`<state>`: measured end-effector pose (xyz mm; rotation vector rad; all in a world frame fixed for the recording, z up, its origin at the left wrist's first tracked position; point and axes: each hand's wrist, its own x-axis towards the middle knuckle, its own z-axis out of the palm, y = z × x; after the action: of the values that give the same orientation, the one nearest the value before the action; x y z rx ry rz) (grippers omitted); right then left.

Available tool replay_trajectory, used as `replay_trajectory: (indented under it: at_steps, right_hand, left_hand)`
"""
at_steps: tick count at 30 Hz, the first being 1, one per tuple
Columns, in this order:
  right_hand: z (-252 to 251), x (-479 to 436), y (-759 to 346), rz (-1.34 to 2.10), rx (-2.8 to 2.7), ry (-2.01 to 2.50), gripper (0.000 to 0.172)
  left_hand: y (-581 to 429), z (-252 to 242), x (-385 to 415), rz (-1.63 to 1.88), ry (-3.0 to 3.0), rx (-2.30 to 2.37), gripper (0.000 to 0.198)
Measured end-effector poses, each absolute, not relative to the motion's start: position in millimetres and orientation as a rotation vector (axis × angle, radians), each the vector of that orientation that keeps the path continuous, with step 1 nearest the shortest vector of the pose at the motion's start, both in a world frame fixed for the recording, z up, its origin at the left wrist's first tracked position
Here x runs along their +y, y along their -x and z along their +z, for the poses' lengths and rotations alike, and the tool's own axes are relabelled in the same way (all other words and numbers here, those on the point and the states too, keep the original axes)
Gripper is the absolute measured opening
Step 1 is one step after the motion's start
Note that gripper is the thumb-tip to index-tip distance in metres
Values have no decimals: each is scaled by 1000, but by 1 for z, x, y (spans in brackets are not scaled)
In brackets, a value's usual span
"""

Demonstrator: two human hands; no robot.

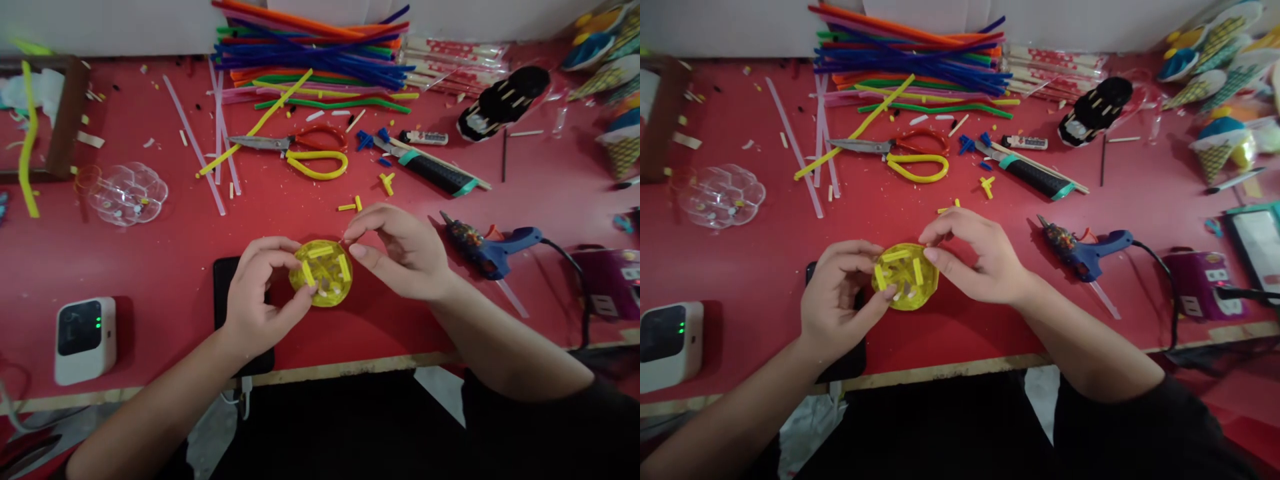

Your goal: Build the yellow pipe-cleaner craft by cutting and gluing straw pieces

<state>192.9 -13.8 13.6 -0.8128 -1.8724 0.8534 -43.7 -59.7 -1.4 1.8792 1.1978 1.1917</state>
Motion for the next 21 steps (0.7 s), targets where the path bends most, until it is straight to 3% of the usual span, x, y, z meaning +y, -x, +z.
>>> replay_trajectory:
  at_steps: [13,19,21]
  right_hand:
    - [-15,-6,-190,894,-1949,614,21]
    - [-11,-10,-195,1012,-1911,602,4]
    - [-9,-11,-198,1102,-1898,550,9]
  left_hand:
    - [49,2,-60,1194,-1974,1207,18]
    - [51,3,-56,1163,-1955,1213,12]
    - [52,5,-53,1122,-1936,1154,11]
